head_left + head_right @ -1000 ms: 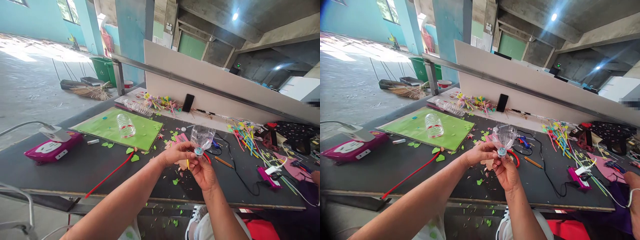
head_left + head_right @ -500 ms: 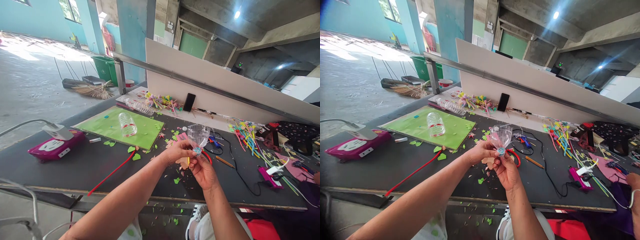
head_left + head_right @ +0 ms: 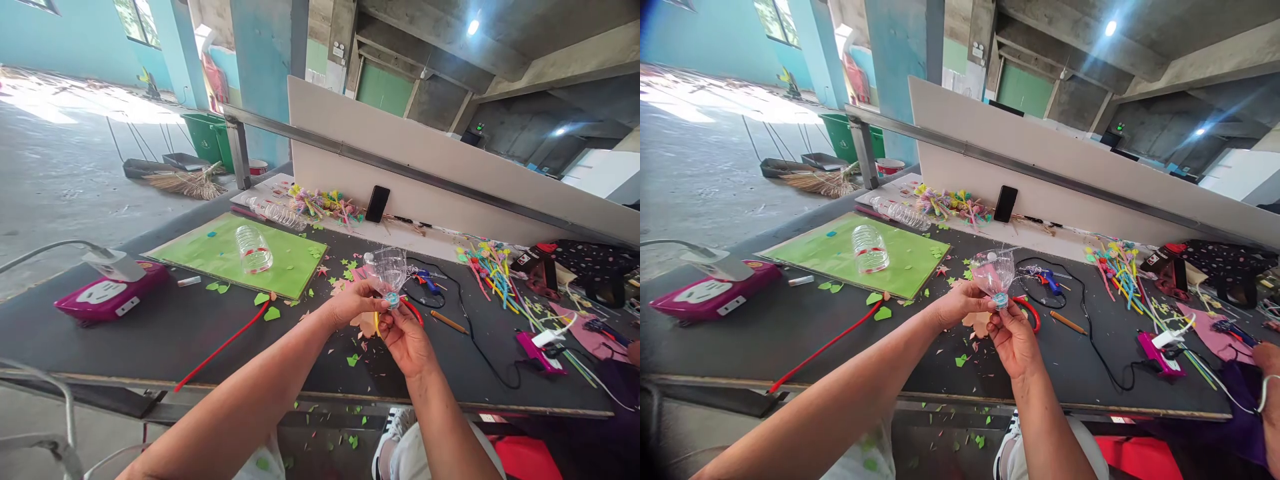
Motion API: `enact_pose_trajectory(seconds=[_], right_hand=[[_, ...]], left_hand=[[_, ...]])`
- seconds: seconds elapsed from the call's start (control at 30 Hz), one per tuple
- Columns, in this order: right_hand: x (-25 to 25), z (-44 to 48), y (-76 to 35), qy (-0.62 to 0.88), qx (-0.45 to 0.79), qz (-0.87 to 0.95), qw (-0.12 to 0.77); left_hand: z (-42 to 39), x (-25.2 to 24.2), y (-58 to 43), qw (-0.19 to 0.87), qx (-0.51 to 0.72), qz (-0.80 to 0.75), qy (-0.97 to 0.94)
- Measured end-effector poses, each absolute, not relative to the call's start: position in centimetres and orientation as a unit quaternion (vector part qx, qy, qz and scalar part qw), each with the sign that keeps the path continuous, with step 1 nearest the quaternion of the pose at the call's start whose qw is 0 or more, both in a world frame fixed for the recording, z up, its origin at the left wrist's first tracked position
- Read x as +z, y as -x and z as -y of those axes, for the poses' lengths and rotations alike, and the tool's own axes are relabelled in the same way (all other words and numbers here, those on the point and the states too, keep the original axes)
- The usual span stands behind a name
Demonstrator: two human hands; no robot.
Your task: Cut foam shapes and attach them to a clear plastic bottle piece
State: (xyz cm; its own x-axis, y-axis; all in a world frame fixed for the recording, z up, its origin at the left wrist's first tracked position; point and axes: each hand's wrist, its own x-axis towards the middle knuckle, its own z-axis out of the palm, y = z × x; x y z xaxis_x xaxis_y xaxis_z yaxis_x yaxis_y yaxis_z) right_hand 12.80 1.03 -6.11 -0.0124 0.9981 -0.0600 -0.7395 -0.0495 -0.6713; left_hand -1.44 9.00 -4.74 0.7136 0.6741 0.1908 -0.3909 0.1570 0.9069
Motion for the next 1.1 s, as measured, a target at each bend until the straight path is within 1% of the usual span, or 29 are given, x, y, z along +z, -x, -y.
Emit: enact_pose_trajectory(seconds=[0.2, 0.43, 0.77, 0.9, 1.1], right_hand=[[-6.0, -1.1, -13.5, 0.308, 0.657, 0.231, 0.648], [-6.1, -1.0, -13.3, 0.316, 0.661, 0.232, 0.639], [-5.0, -0.7, -14.2, 0.353, 0.676, 0.305, 0.571], [-4.5, -0.5, -14.9, 0.374, 0.685, 0.32, 0.538], [-4.0, 0.1, -15.6, 0.36, 0.699, 0.351, 0.508]], left_hand=[[-9.1, -5.1, 1.2, 0.734, 0.361, -0.141, -0.559], [-9.1, -5.0, 1.3, 0.711, 0.357, -0.145, -0.589], [-9.6, -5.2, 1.6, 0.678, 0.312, -0.153, -0.648], [-9.8, -5.5, 1.7, 0.649, 0.307, -0.173, -0.675], [-9.9, -5.3, 1.6, 0.612, 0.298, -0.155, -0.716]])
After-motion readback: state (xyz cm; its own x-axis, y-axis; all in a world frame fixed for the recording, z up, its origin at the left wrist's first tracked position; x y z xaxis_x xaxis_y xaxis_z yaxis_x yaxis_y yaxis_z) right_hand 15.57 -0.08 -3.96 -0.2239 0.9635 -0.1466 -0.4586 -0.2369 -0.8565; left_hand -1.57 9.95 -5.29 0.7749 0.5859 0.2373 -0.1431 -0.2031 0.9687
